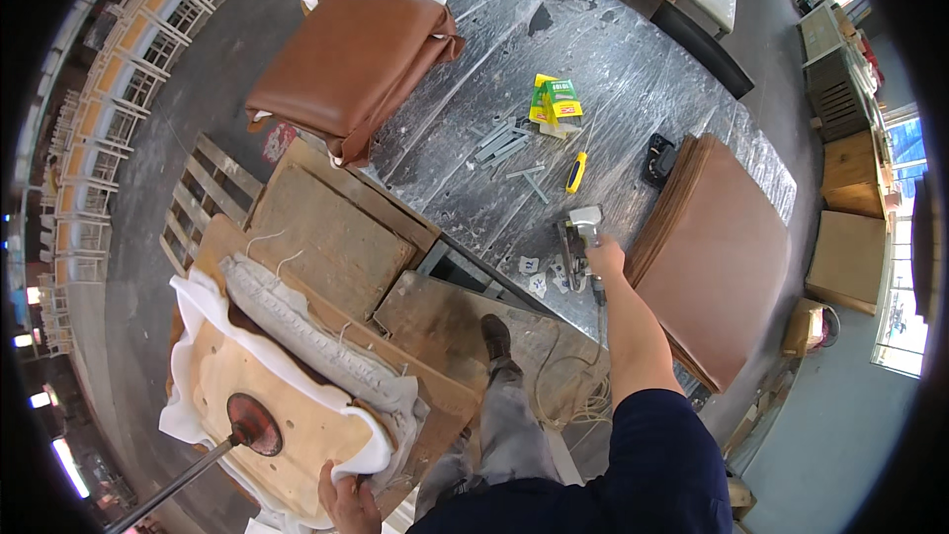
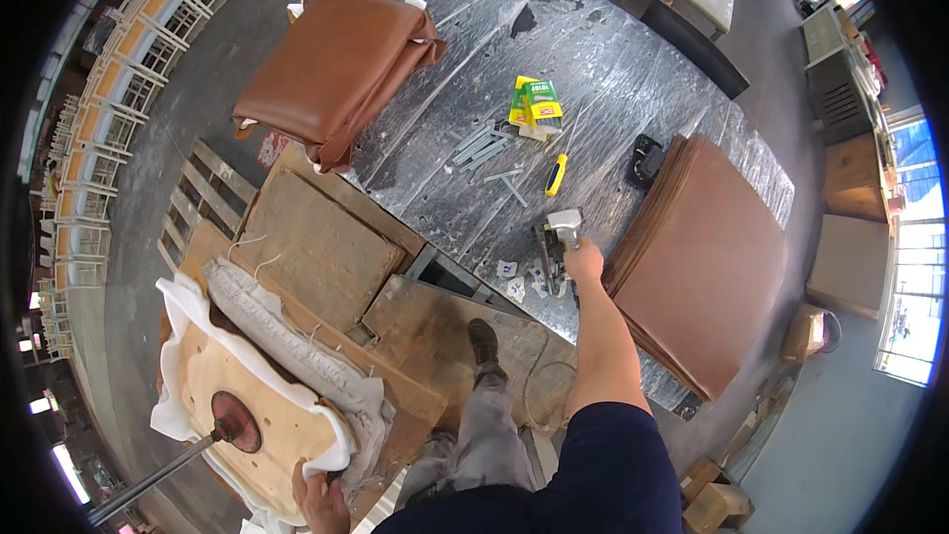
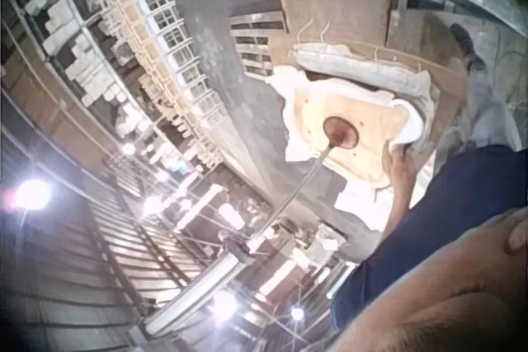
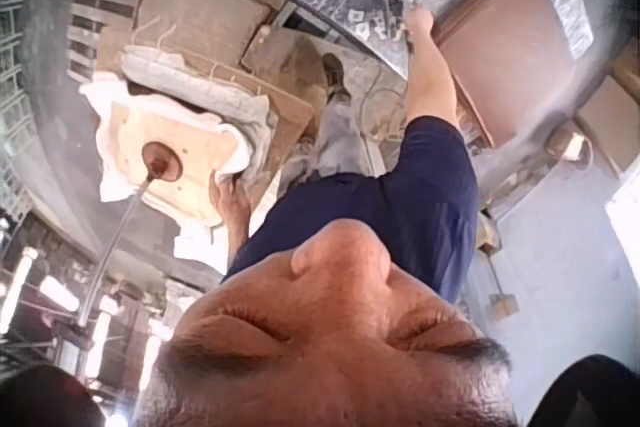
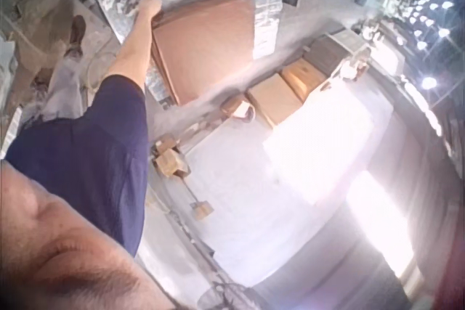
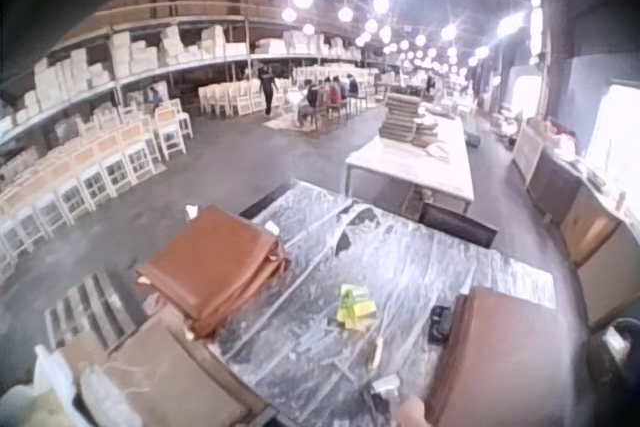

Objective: The person staples white fabric onto a chair seat base using a pneumatic staple gun, then flips the seat to place a brown leather cover on top. They repeat the process by placing a new white fabric layer and stapling it around the edges.

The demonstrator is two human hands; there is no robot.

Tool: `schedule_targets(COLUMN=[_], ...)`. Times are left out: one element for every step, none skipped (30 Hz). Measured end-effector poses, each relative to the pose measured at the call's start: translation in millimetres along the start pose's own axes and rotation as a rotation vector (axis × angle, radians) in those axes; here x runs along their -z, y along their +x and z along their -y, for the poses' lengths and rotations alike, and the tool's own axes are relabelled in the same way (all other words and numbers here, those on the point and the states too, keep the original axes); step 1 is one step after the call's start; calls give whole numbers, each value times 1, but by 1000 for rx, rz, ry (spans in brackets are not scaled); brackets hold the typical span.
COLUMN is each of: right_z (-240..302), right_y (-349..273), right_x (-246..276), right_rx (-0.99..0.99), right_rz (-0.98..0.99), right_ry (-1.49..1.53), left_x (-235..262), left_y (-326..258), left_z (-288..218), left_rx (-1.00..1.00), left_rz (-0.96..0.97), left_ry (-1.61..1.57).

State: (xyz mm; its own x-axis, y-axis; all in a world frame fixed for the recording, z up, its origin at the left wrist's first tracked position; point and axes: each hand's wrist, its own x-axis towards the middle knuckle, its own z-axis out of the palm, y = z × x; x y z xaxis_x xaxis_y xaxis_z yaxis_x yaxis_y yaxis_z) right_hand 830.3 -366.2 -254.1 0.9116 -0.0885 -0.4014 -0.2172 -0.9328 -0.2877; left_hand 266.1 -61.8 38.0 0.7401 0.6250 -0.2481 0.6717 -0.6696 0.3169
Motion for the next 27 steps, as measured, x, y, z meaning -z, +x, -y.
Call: schedule_targets(right_z=[7,37,35,31,28,2,30,37,39,38,39,39,38,36,34,39,40,44,44,44,42,49,56,61,60,61,70], right_y=[1,7,13,16,18,6,-5,-18,-32,-45,-55,-67,-81,-97,-113,-131,-153,-176,-198,-221,-246,-274,-305,-334,-359,-382,-408], right_x=[-10,-25,-23,-19,-13,-4,-13,-11,-10,-5,4,13,20,31,36,45,55,69,80,90,102,116,129,139,142,141,142], right_rx=[-18,30,28,27,25,-3,82,117,123,125,147,167,204,216,229,248,237,247,255,260,338,324,311,288,196,201,207], right_rz=[40,93,59,20,-22,-17,64,106,95,98,91,84,64,48,41,36,49,72,86,102,69,189,326,464,554,613,688], right_ry=[18,49,89,130,171,223,316,393,317,351,377,404,475,504,540,568,557,598,635,674,685,853,1016,1175,1259,1336,1416], left_x=[6,12,10,7,2,-2,6,10,9,12,10,10,11,14,16,14,13,12,10,11,15,19,20,19,21,21,14], left_y=[2,-16,-16,-15,-14,9,-10,-11,-10,-10,-9,-10,-11,-9,-9,-11,-13,-16,-15,-16,-15,-18,-18,-13,-8,-4,0], left_z=[-4,-18,-19,-18,-15,-4,-13,-14,-11,-6,-5,-3,0,1,0,3,6,9,7,6,-1,-8,-16,-26,-51,-77,-90], left_rx=[2,77,99,118,111,57,104,107,104,98,33,76,117,149,89,65,37,9,-89,-125,-163,-181,-194,-214,-105,6,131], left_rz=[5,-41,-43,-45,-44,11,-24,-6,12,31,11,19,29,39,-6,-25,-41,-63,-182,-197,-216,-242,-122,5,182,370,528], left_ry=[23,50,27,2,-23,-42,-14,-17,-33,-47,-49,-95,-140,-185,-157,-175,-190,-208,-158,-243,-338,-422,-559,-696,-953,-1201,-1400])
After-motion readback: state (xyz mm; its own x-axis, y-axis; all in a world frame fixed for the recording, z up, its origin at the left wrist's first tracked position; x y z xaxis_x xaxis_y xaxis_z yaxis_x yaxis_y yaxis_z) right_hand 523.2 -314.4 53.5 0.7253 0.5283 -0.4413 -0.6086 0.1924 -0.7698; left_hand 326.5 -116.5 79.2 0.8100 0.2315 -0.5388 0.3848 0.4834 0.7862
